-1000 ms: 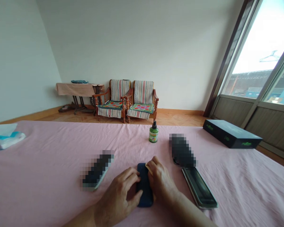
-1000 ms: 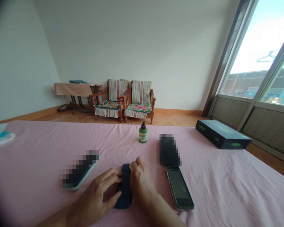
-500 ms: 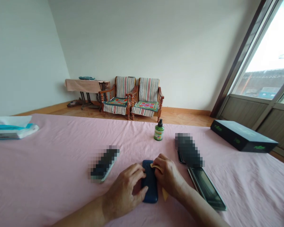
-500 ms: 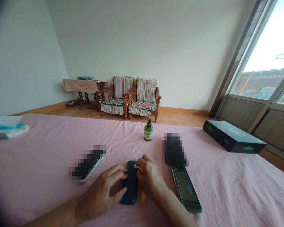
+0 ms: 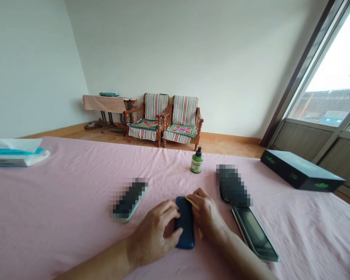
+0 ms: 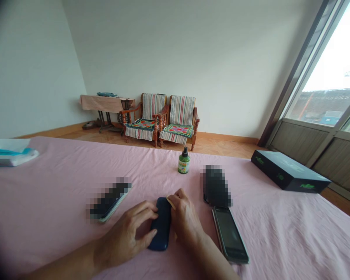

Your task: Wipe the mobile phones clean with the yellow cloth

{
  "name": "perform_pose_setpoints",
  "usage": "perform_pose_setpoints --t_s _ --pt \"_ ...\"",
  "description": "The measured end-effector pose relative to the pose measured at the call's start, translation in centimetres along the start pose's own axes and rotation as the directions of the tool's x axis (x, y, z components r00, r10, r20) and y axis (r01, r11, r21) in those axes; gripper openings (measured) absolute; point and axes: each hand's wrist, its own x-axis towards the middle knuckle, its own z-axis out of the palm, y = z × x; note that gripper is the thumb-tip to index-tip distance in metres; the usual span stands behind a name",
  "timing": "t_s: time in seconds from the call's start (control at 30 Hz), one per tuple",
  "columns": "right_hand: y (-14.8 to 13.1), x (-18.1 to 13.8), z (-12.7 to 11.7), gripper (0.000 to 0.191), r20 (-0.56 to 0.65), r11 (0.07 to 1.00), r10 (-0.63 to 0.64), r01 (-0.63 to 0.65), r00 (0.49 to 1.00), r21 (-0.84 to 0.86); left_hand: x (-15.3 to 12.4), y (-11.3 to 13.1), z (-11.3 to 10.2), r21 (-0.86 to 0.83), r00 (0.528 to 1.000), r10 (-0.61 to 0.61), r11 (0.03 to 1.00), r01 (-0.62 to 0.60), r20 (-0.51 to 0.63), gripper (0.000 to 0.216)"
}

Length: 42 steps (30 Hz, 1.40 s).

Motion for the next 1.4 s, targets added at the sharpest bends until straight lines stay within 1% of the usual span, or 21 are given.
perform_pose_setpoints --t_s 0.07,0.17,0.23,0.33,0.43,0.53,0.63,0.77,0.83,0.93,1.03,1.23,1.4 --pt "-0.4 -0.3 -0.3 0.028 0.029 1.0 -0.014 0.015 0.999 -0.023 0.0 0.0 -0.1 0.005 1.0 -0.025 1.0 0.025 -0.018 0.03" --pt "-1.4 -0.9 -0.7 0.025 0.073 0.998 -0.02 0.024 0.997 -0.06 0.2 -0.3 -0.2 0.045 0.995 -0.084 0.995 0.086 -0.048 0.048" --pt "-1.9 -1.1 -0.7 0.025 0.091 0.996 -0.014 0.022 0.996 -0.081 0.3 -0.6 -0.3 0.078 0.991 -0.127 0.988 0.13 -0.043 0.058" --pt "-2.4 -0.7 -0.5 0.025 0.086 0.992 -0.019 0.029 0.996 -0.123 0.4 -1.1 -0.5 0.112 0.987 -0.159 0.981 0.159 -0.006 0.061" --pt "-2.5 0.0 -0.3 0.026 0.072 0.982 -0.041 0.054 0.997 -0.181 0.5 -1.3 -0.8 0.118 0.99 -0.136 0.984 0.13 0.037 0.063" --pt "-2.7 -0.2 -0.2 0.025 0.069 0.972 -0.06 0.074 0.996 -0.222 0.6 -1.3 -1.1 0.13 0.986 -0.137 0.984 0.124 0.094 0.078" --pt "-3.0 -1.5 0.1 0.026 0.081 0.976 -0.064 0.08 0.995 -0.203 0.7 -1.3 -1.2 0.159 0.975 -0.163 0.977 0.139 0.151 0.089" --pt "-3.3 -3.0 0.7 0.03 0.089 0.984 -0.059 0.073 0.994 -0.165 0.8 -1.2 -1.2 0.18 0.975 -0.154 0.976 0.125 0.159 0.089" --pt "-3.3 -2.7 0.9 0.03 0.09 0.982 -0.048 0.064 0.995 -0.18 0.8 -1.1 -1.2 0.175 0.976 -0.152 0.977 0.124 0.159 0.088" --pt "-3.4 -1.3 0.8 0.025 0.078 0.973 -0.029 0.046 0.997 -0.227 0.7 -1.1 -1.3 0.168 0.975 -0.147 0.979 0.119 0.165 0.087" --pt "-3.6 -0.4 0.8 0.023 0.052 0.966 -0.027 0.04 0.998 -0.254 0.6 -1.3 -1.3 0.168 0.98 -0.119 0.982 0.092 0.157 0.086" --pt "-3.5 -1.8 1.5 0.029 0.044 0.979 -0.044 0.052 0.998 -0.199 0.6 -1.5 -0.9 0.173 0.984 -0.122 0.98 0.099 0.127 0.087" --pt "-3.4 -1.0 1.2 0.027 0.03 0.97 -0.04 0.046 0.999 -0.239 0.7 -1.2 -1.0 0.174 0.981 -0.134 0.979 0.108 0.141 0.085"
